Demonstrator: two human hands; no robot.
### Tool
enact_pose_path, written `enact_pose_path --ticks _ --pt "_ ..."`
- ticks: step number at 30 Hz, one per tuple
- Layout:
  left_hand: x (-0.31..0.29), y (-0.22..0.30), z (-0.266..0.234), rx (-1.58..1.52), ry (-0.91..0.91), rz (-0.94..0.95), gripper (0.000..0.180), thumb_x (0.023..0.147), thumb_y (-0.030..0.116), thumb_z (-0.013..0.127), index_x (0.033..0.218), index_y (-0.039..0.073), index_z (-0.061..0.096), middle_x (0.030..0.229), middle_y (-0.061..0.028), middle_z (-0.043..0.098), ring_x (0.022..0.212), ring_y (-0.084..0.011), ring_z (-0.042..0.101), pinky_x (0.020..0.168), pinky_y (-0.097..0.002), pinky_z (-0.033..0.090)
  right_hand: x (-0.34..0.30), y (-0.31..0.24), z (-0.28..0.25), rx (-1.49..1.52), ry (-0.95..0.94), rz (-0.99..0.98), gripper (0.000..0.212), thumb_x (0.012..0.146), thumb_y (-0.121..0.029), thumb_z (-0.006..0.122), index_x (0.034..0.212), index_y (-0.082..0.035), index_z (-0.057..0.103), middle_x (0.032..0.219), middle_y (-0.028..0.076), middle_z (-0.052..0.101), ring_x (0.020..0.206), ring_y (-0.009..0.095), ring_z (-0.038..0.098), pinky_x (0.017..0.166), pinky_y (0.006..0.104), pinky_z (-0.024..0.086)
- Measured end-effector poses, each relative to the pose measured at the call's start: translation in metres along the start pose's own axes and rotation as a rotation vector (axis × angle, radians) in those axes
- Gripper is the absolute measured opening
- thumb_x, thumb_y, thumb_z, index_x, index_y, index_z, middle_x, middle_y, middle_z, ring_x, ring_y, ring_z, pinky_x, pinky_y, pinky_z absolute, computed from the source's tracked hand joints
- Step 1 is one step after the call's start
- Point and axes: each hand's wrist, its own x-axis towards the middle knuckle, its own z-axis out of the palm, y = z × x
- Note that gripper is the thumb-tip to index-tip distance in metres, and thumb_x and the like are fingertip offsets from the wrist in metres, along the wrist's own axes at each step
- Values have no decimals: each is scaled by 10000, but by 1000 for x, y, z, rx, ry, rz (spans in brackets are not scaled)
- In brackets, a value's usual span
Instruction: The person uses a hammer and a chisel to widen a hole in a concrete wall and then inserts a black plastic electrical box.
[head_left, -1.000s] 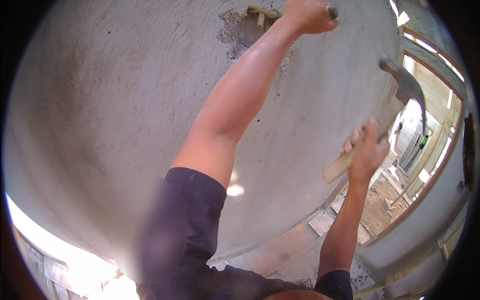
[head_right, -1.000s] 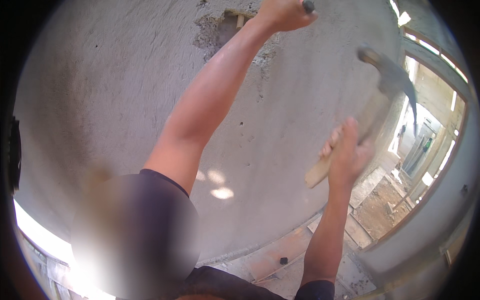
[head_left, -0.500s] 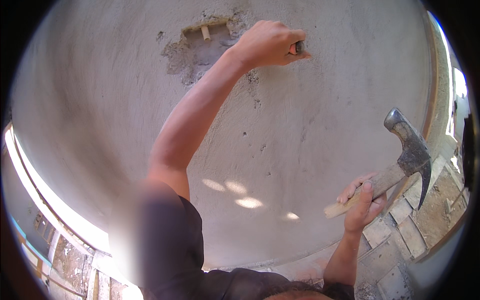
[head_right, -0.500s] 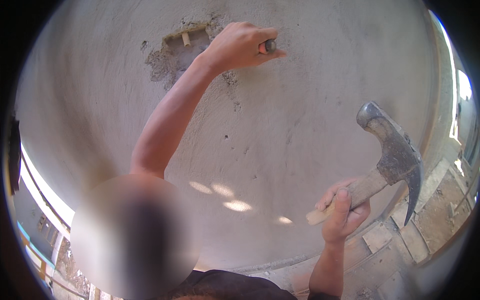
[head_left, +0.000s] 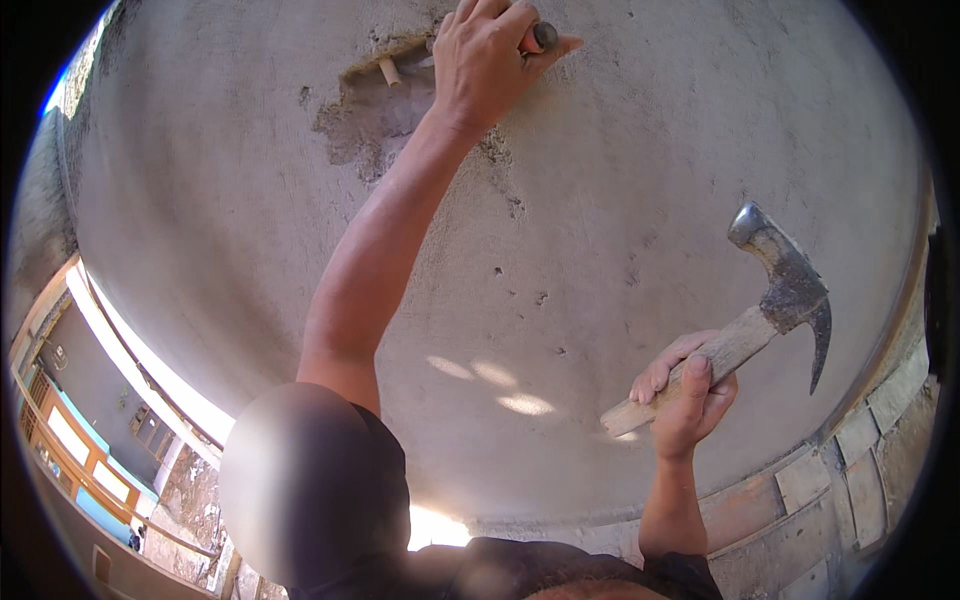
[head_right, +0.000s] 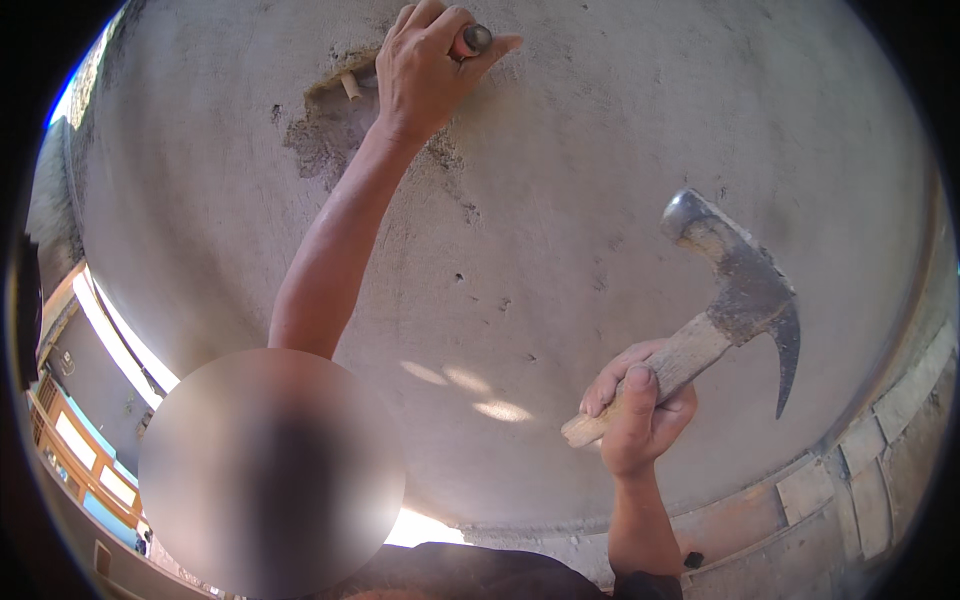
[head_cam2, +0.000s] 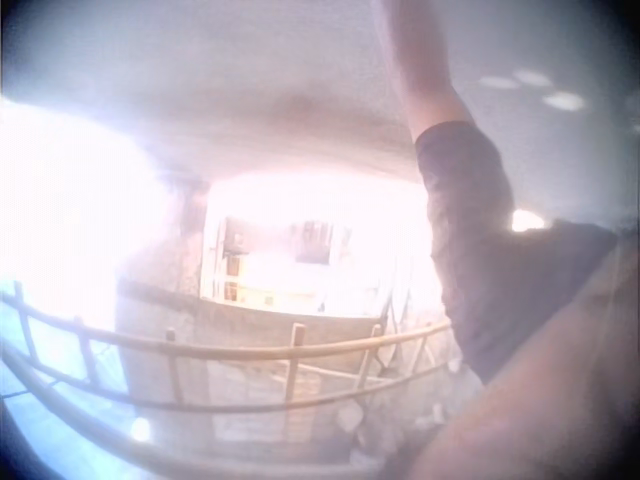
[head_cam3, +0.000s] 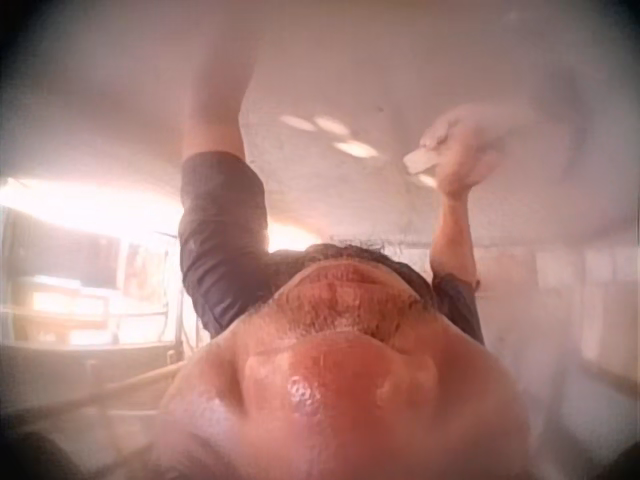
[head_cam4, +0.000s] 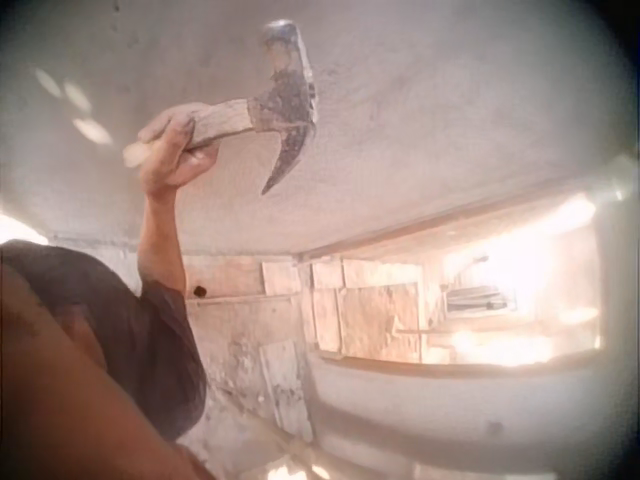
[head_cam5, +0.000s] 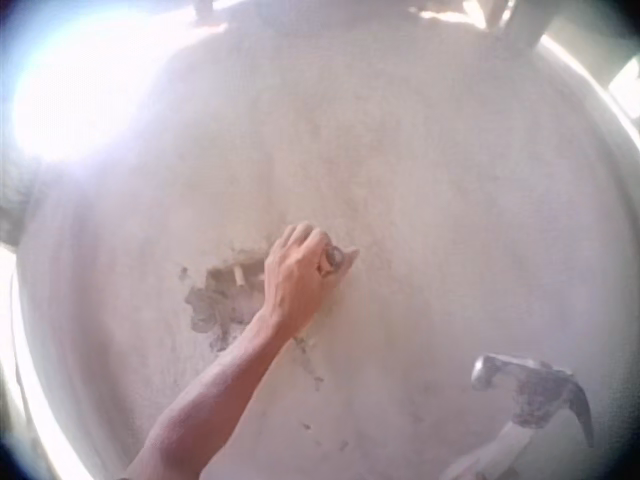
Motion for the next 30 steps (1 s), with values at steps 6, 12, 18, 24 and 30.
enact_pose_path --ticks 6,12,18,24,30 --pt "-14 -28 -4 -53 95 215 281 813 239 801 694 99 589 668 -15 579 594 -200 593 528 -352 516 -8 15 16 -58 -160 -5 415 1034 -403 577 916 -20 470 616 69 507 458 140 507 431 296 473" --pt "-7 -29 -8 -113 15 72 177 793 149 707 733 84 554 764 -97 594 787 -333 652 666 -464 549 -12 17 43 -80 -148 -134 346 1040 -307 567 885 -3 509 621 56 547 479 110 532 445 255 442" --pt "-7 -36 -10 -129 58 63 156 784 195 717 724 79 630 768 -92 663 753 -314 677 652 -443 564 24 -7 95 143 109 -278 393 1062 -400 505 935 -28 502 645 44 520 469 126 510 438 274 458" --pt "-4 -35 -2 -80 25 -5 148 765 261 719 750 116 697 802 -51 697 792 -276 701 677 -417 595 78 -2 125 -176 95 -158 343 1063 -415 500 954 -90 505 658 22 490 466 124 483 440 302 447" --pt "-10 -44 -7 -67 -45 -22 170 781 276 720 769 106 707 848 -64 716 888 -273 711 736 -429 603 75 -20 140 44 218 -236 363 1019 -362 588 838 -62 493 654 17 487 475 108 482 443 296 432"
